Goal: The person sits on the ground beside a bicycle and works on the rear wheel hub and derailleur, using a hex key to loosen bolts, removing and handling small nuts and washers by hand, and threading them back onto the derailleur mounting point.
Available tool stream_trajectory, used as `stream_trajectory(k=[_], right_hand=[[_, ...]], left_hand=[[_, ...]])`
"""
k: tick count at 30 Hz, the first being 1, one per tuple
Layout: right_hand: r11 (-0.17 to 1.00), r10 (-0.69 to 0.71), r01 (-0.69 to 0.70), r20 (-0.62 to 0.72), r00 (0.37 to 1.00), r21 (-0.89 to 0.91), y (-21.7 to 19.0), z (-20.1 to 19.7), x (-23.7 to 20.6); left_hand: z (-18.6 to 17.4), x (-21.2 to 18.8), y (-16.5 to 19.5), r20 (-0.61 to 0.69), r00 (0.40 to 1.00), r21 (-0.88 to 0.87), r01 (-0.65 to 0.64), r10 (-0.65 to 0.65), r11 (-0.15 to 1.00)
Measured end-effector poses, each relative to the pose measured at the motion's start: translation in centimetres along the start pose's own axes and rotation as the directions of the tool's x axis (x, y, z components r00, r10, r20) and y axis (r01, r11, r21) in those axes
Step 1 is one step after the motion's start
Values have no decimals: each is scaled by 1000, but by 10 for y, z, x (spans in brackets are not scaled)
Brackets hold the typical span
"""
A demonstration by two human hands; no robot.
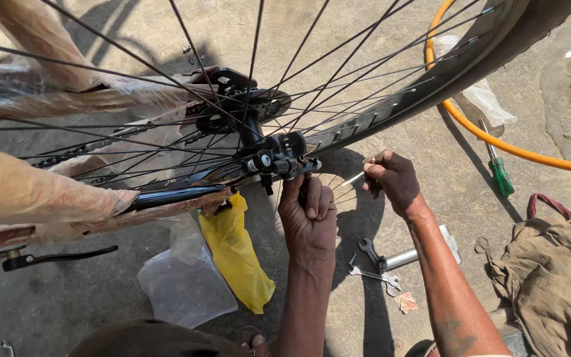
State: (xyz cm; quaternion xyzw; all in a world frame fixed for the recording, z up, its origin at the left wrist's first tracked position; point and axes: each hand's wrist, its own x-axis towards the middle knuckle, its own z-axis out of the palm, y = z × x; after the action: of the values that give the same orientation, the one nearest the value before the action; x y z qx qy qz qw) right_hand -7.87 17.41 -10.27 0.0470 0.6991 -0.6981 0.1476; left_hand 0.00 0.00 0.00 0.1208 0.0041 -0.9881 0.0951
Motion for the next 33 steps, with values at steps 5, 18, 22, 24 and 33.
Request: stream_trajectory(k=[5,18,22,24,33], right_hand=[[898,-437,438,189,879,37,-184,164,-109],[788,-571,603,219,791,-122,-286,512,-256],[784,-556,599,244,794,-164,-283,532,-330],[791,-538,587,262,802,-173,-284,542,-342],[794,-561,600,260,786,-97,-263,530,-322]], left_hand=[[16,-32,156,8,1000,24,-3,2,1000],[54,-125,443,23,1000,207,-5,1,978],[54,-208,471,63,998,179,-30,19,983],[57,-223,486,45,999,165,-22,15,986],[44,-214,479,38,999,148,-41,35,988]])
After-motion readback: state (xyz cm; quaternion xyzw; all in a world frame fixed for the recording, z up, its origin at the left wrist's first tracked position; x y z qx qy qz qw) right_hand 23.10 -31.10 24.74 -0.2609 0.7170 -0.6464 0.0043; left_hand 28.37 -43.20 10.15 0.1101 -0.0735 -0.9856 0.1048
